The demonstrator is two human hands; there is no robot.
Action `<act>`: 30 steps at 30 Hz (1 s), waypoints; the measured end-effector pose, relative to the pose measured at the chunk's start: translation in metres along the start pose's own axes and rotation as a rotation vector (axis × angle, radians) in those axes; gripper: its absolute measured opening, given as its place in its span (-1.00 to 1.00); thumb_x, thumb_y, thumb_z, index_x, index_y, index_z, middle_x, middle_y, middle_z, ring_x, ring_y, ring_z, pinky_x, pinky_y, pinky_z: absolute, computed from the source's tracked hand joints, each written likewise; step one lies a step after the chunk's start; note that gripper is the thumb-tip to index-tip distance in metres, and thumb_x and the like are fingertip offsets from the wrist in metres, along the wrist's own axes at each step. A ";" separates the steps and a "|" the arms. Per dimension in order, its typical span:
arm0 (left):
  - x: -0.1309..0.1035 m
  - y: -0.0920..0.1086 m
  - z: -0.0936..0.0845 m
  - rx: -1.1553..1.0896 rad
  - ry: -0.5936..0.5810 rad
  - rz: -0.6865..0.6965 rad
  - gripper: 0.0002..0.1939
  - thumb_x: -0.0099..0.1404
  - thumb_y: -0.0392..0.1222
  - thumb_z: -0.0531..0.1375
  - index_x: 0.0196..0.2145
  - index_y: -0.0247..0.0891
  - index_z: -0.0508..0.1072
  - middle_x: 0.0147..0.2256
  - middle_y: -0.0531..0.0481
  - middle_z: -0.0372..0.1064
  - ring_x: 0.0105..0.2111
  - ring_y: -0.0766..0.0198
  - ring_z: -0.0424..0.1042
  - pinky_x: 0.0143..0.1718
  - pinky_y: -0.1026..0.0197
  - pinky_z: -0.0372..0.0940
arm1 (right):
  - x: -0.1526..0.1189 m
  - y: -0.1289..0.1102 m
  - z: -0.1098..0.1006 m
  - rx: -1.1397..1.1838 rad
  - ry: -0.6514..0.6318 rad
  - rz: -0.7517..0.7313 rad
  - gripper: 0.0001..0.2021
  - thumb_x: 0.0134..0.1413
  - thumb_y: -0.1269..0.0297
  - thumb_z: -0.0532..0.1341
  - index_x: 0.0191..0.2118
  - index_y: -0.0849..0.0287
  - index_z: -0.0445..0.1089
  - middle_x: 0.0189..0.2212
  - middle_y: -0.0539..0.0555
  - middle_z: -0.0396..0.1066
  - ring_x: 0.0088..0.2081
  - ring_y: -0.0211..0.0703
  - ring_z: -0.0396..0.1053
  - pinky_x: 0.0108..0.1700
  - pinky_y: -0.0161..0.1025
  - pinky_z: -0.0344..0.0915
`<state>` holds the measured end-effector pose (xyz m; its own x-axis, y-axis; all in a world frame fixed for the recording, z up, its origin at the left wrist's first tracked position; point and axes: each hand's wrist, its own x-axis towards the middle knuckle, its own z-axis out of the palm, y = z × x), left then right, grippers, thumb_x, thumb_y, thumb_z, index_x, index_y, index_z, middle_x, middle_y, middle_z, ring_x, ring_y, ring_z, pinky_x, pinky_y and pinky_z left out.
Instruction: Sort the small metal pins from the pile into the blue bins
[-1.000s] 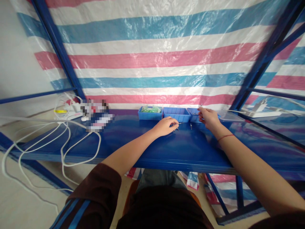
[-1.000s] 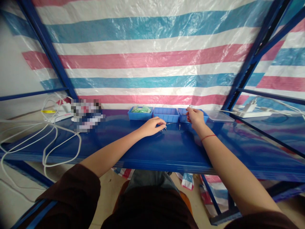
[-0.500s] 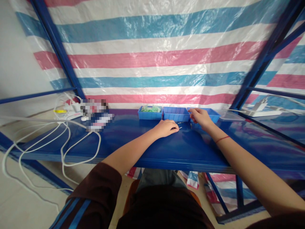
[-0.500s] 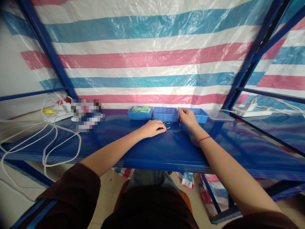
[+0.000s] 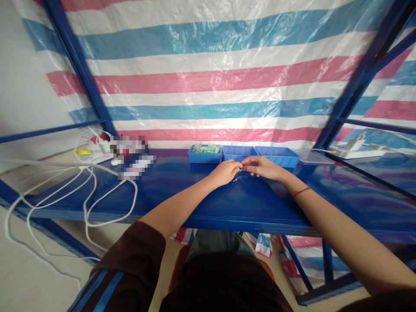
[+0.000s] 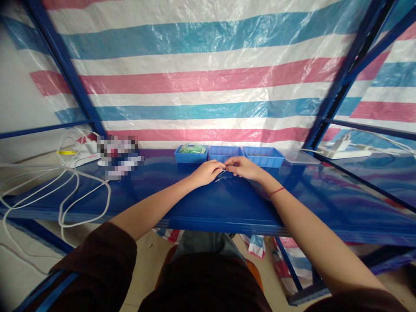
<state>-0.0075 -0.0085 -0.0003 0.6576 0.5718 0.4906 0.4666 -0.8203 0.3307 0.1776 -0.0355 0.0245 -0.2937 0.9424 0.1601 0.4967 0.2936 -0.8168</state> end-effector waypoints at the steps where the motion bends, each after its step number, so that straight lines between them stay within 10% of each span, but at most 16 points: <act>1: 0.001 0.000 0.000 -0.012 0.018 -0.015 -0.74 0.27 -0.31 0.01 -0.18 -0.26 0.46 -0.21 -0.09 0.42 -0.15 0.22 0.39 -0.02 0.13 0.24 | -0.001 -0.002 0.003 0.011 -0.020 -0.019 -0.79 -0.18 0.21 0.27 -0.36 0.19 0.43 -0.52 -0.01 0.39 -0.58 -0.35 0.23 -0.61 -0.39 0.12; 13: 0.004 -0.010 0.011 -0.355 0.165 -0.223 -0.77 0.25 -0.29 0.05 -0.12 -0.26 0.34 -0.28 0.00 0.42 -0.34 0.36 0.43 -0.21 0.24 0.32 | 0.002 -0.007 0.010 0.164 0.162 -0.053 -0.70 -0.22 0.10 0.33 -0.38 0.22 0.41 -0.56 0.01 0.37 -0.54 -0.31 0.27 -0.56 -0.36 0.21; 30: 0.003 0.007 -0.003 -0.497 0.073 -0.308 -0.77 0.29 -0.18 0.02 -0.24 -0.33 0.41 -0.27 -0.09 0.47 -0.28 0.29 0.46 -0.15 0.21 0.32 | -0.002 -0.014 0.012 0.235 0.137 -0.084 -0.66 -0.17 0.04 0.30 -0.35 0.23 0.44 -0.57 -0.01 0.35 -0.55 -0.34 0.23 -0.52 -0.34 0.19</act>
<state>-0.0039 -0.0123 0.0056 0.4854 0.7965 0.3605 0.2850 -0.5340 0.7960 0.1616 -0.0434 0.0286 -0.2051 0.9339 0.2928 0.2676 0.3413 -0.9011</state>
